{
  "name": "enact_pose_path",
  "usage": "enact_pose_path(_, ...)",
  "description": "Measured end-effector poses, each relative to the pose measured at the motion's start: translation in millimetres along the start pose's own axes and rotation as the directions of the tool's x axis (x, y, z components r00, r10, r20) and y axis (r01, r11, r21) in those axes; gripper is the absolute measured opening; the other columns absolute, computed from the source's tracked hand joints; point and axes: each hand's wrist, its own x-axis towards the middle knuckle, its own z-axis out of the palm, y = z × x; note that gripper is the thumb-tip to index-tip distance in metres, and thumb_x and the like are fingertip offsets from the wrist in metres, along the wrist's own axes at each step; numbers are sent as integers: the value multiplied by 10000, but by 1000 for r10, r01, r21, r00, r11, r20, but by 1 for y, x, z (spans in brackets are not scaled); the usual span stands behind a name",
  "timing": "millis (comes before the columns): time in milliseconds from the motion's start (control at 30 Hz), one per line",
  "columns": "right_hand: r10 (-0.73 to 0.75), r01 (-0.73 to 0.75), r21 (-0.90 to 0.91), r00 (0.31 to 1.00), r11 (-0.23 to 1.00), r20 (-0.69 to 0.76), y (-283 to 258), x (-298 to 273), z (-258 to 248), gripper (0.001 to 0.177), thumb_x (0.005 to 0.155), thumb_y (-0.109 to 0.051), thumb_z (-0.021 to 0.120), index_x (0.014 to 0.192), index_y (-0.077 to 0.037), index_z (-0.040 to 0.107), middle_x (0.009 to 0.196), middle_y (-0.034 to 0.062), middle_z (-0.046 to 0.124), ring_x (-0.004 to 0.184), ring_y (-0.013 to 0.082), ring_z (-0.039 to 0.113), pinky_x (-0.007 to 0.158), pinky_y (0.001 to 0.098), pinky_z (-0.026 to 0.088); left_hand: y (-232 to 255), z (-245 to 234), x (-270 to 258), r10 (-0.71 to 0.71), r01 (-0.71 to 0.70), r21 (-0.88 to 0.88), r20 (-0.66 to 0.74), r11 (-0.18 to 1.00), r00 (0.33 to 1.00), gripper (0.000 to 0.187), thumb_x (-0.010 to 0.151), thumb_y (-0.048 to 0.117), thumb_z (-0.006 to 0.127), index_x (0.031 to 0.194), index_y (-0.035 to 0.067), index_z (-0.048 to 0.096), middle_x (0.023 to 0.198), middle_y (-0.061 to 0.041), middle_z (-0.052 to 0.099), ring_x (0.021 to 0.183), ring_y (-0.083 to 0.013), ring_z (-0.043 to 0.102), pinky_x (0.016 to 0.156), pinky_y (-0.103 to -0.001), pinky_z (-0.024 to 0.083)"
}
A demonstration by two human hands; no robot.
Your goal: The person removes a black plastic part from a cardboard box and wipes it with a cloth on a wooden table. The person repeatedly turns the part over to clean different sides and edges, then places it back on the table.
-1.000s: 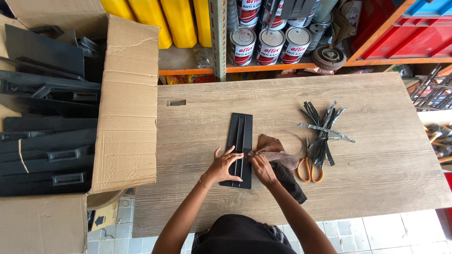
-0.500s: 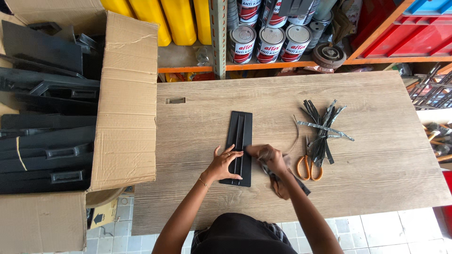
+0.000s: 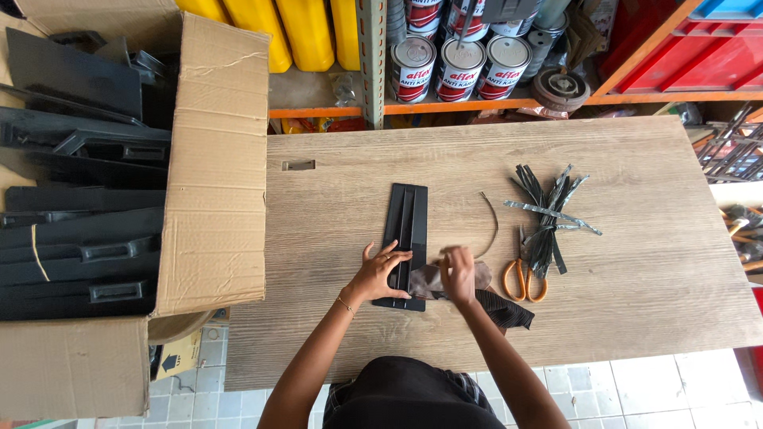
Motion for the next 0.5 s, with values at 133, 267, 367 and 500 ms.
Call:
enact_pose_path(133,-399,392,101,914,915,72,-15,-33,3,182,804,-86,460,824,-154,628,880,27,631,870,230,606,812,332,461,-3,5,1,11,-11,2,-16,1000,1000,870,547,676,700,1255,224,472,1324,45,500,1362,-210,300,1047,-628,75)
enact_pose_path(267,-483,531,-16,782,847,393,-65,-21,-32,455,841,-231,451,1251,-36,485,1332,137,467,1264,311,411,1042,475,269,-5,6,2,46,-45,47,-29,998,999,845,562,664,699,1240,210,479,1323,42,500,1360,-206,302,1044,-626,83)
enact_pose_path(367,-355,463,-149,816,874,456,-71,-7,-30,582,854,-331,460,1373,-79,382,1445,106,355,1338,285,317,1070,463,219,-4,3,1,65,-63,69,-35,996,997,826,576,656,694,1234,201,486,1318,34,507,1359,-204,308,1044,-624,90)
enact_pose_path(500,-305,419,-196,848,887,433,-73,0,-28,546,909,-317,366,1410,-102,330,1460,69,328,1361,257,274,1083,461,160,-2,1,2,78,-75,76,-35,994,996,815,575,643,698,1224,193,496,1315,30,513,1360,-204,310,1045,-623,94)
